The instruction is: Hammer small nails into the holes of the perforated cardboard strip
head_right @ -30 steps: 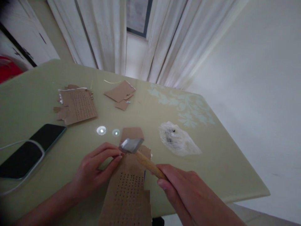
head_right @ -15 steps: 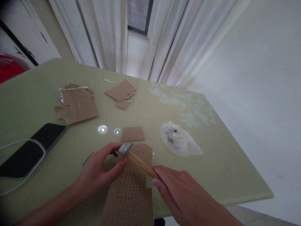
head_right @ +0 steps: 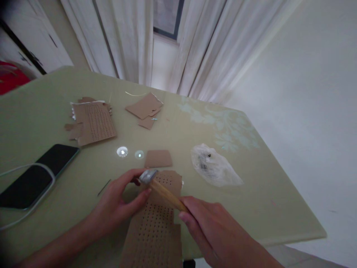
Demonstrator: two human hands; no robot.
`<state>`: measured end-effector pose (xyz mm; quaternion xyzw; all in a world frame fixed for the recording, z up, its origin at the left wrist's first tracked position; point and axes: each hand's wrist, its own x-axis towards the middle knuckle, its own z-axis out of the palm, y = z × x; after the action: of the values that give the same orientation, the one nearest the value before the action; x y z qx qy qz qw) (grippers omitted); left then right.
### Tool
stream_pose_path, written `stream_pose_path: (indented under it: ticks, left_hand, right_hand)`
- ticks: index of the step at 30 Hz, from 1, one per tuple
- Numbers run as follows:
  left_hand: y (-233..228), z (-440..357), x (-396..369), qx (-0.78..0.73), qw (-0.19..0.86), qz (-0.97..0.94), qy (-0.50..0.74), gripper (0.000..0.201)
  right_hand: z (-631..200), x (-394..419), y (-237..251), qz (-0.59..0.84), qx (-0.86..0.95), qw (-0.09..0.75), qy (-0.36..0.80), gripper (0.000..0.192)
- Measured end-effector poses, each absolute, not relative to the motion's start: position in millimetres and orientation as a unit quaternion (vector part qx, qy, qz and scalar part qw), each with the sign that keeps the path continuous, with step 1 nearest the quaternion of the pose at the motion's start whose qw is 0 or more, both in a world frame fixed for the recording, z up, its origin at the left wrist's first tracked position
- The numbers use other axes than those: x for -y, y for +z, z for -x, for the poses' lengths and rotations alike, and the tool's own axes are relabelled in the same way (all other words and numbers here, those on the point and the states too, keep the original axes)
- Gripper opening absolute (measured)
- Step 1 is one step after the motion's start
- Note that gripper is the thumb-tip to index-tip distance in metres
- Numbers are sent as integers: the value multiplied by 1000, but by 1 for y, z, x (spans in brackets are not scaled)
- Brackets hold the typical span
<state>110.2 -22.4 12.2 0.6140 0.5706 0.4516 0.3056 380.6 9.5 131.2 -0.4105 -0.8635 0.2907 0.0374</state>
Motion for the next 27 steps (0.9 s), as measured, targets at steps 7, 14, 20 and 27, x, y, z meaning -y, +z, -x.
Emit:
stream_pose_path:
  ticks: [7, 14, 20, 27]
  left_hand:
    - [12, -108, 21, -566, 310, -616, 451, 37]
    - [9, -110, 24, -562, 313, -620, 450, 49]
    - [21, -47, -1, -640, 272, -591, 409, 33]
    - [13, 34, 4, -699, 326, -630, 87, 33]
  right_hand:
    - [-382, -14, 126, 409, 855, 5, 318, 39]
    - [-376, -37, 109, 454, 746, 165, 458, 38]
    - [-356, -65, 53, 405, 509, 346, 677, 42]
    - [-361, -69, 34, 387, 406, 386, 732, 38]
